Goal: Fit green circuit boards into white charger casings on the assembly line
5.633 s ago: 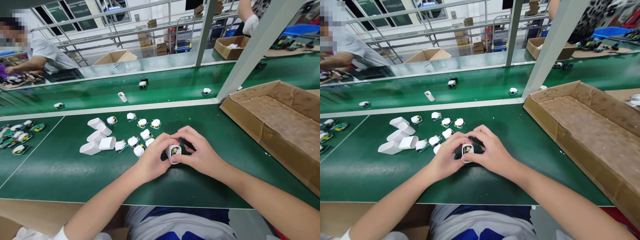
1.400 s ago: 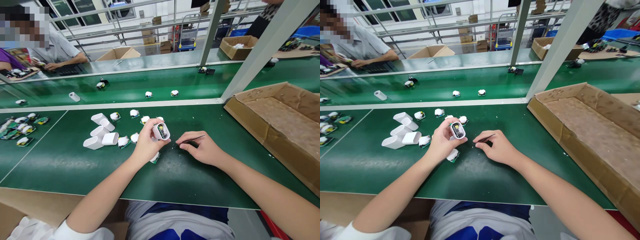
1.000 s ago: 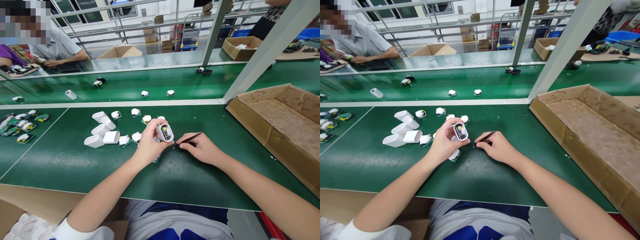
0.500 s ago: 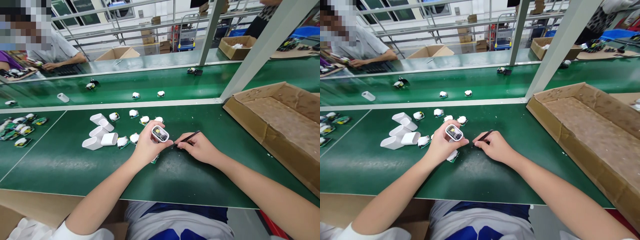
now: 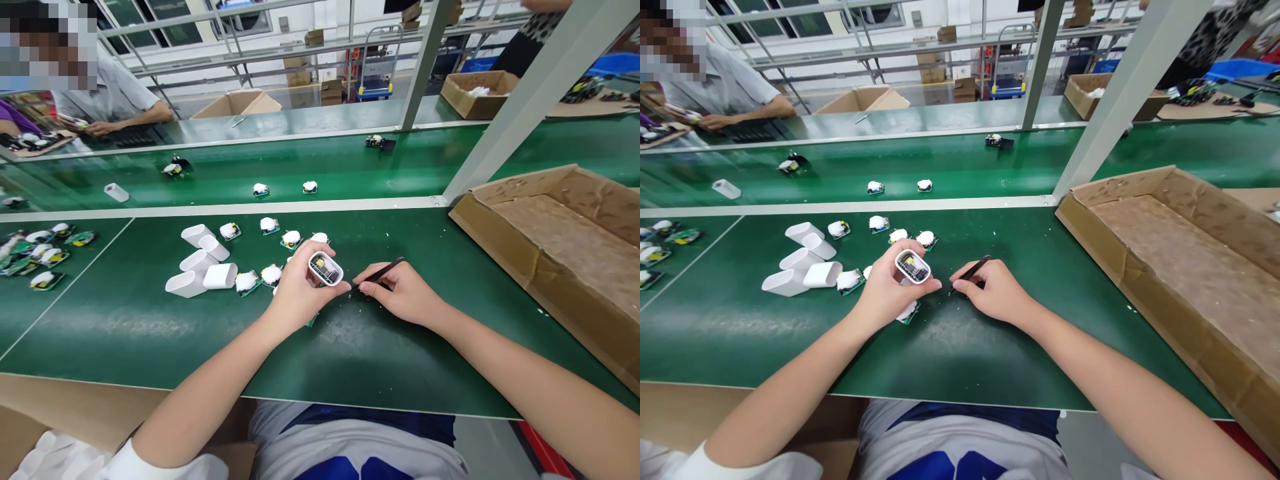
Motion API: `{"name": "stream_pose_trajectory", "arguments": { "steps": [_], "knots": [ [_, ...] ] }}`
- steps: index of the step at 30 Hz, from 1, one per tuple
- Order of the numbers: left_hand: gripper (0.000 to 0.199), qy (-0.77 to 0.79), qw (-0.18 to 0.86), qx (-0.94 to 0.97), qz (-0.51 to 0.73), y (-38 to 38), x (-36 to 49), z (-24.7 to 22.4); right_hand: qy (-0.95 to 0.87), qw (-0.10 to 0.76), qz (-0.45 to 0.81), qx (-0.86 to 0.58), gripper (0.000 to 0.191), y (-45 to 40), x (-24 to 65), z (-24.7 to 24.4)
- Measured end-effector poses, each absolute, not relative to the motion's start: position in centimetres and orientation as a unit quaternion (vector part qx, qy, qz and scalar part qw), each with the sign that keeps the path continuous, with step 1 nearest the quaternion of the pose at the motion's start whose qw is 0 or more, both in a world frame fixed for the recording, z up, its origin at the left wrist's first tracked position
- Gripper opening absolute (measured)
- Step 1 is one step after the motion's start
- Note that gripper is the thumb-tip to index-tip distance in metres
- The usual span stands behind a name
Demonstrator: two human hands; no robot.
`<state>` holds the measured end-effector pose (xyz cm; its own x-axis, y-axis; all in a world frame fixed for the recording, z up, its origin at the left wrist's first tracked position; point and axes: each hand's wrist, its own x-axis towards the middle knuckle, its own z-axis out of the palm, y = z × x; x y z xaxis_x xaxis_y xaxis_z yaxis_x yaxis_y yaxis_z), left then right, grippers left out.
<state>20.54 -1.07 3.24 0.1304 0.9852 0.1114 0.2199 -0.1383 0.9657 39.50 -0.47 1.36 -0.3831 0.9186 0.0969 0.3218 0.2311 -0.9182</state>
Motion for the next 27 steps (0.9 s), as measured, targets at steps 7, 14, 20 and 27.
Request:
{"name": "stream_pose_trajectory", "arguments": {
  "steps": [7, 14, 20, 27],
  "knots": [
    [0.031, 0.451, 0.437, 0.650, 0.427, -0.9, 20.5, 2.4, -0.662, 0.489, 0.405, -0.399, 0.016, -1.0, 40.0, 3.0],
    [0.028, 0.452, 0.397, 0.704, 0.378, -1.0, 20.6, 2.5, -0.652, 0.554, 0.388, -0.343, 0.010, -2.4, 39.6, 3.8],
    [0.031, 0.447, 0.408, 0.708, 0.363, -1.2, 20.7, 2.4, -0.664, 0.542, 0.395, -0.331, 0.017, -2.6, 39.4, 3.5],
    [0.030, 0.445, 0.390, 0.705, 0.391, -1.4, 20.7, 2.6, -0.660, 0.540, 0.408, -0.326, 0.019, -2.5, 39.4, 3.2]
  ]
}}
